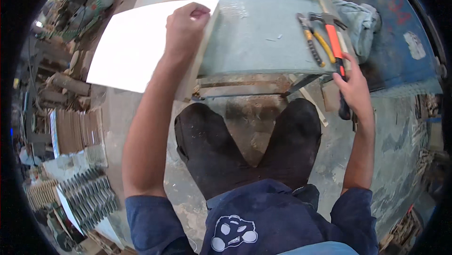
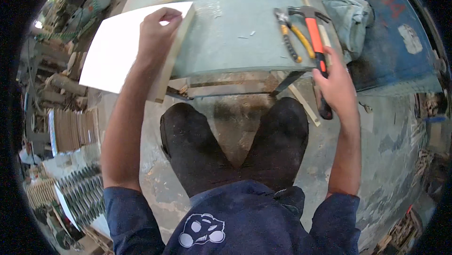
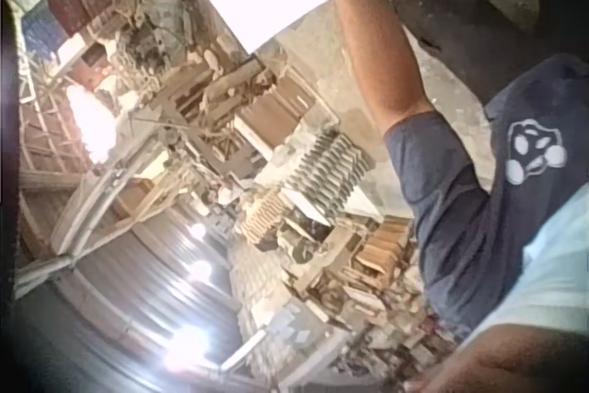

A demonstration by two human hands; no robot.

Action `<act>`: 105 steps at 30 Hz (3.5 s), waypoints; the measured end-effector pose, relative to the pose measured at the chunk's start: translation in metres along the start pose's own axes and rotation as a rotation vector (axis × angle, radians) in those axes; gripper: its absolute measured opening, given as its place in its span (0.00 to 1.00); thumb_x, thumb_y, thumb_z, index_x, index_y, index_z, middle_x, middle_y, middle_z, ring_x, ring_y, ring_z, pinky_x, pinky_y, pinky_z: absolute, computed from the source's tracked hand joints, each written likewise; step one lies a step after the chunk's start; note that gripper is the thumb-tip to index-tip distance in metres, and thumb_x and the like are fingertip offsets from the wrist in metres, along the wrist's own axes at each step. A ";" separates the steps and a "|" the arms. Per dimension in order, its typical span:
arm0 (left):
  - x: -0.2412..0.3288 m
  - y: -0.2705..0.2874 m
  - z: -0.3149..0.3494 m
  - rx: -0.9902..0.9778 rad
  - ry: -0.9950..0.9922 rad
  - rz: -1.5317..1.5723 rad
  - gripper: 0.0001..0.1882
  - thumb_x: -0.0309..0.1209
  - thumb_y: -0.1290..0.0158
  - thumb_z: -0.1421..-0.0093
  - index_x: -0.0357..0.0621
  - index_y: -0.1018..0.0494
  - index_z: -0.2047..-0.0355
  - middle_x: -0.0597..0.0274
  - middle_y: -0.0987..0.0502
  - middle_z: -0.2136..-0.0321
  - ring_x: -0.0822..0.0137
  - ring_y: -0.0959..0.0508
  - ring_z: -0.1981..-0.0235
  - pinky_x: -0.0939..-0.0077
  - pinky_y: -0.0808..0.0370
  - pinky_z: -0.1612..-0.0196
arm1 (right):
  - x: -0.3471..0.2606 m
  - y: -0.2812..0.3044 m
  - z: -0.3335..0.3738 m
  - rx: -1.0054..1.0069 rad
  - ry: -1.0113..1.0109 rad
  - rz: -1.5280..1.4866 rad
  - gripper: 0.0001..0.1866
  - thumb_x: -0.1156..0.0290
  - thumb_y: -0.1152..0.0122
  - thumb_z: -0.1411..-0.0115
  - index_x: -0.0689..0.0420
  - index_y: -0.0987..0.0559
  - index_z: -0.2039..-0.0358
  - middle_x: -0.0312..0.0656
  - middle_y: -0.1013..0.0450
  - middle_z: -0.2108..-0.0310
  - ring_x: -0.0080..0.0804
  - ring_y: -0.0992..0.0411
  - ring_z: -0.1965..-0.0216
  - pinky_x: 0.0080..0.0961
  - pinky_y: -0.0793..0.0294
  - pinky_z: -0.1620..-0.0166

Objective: The person assembles a wooden tray by hammering nails into its frame with a hammer, then carries and places the assembled tray onto a stack of wooden trays.

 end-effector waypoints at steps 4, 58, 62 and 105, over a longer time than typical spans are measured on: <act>-0.004 0.000 0.001 -0.020 0.029 0.003 0.11 0.30 0.44 0.47 0.36 0.23 0.65 0.53 0.20 0.70 0.65 0.21 0.66 0.73 0.26 0.59 | -0.004 0.006 0.012 0.049 -0.053 -0.242 0.30 0.73 0.44 0.44 0.55 0.38 0.40 0.53 0.27 0.59 0.32 0.27 0.60 0.26 0.30 0.55; -0.013 0.006 -0.004 -0.083 0.138 0.128 0.21 0.26 0.43 0.49 0.38 0.36 0.55 0.53 0.20 0.71 0.60 0.21 0.66 0.69 0.27 0.60 | -0.214 -0.013 0.002 -0.025 0.850 0.249 0.28 0.78 0.47 0.41 0.41 0.34 0.41 0.51 0.26 0.58 0.45 0.27 0.63 0.33 0.29 0.55; -0.015 0.002 -0.005 -0.120 0.151 0.120 0.22 0.25 0.43 0.49 0.38 0.36 0.54 0.52 0.20 0.69 0.60 0.21 0.64 0.70 0.27 0.59 | -0.214 0.001 0.002 0.039 0.843 0.115 0.29 0.78 0.47 0.41 0.39 0.35 0.41 0.51 0.27 0.58 0.43 0.26 0.63 0.33 0.29 0.55; -0.027 -0.010 0.013 -0.156 -0.270 -0.461 0.32 0.52 0.41 0.51 0.47 0.29 0.50 0.53 0.30 0.47 0.53 0.32 0.46 0.54 0.37 0.41 | -0.216 -0.030 0.010 -0.008 0.781 0.282 0.28 0.78 0.46 0.42 0.42 0.34 0.41 0.50 0.29 0.69 0.39 0.29 0.71 0.31 0.30 0.64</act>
Point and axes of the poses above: each hand's wrist, its own z-axis away from the middle knuckle, its own y-axis out of the back of the hand, x = y × z, the point moved 10 cm from there along -z, towards the middle knuckle
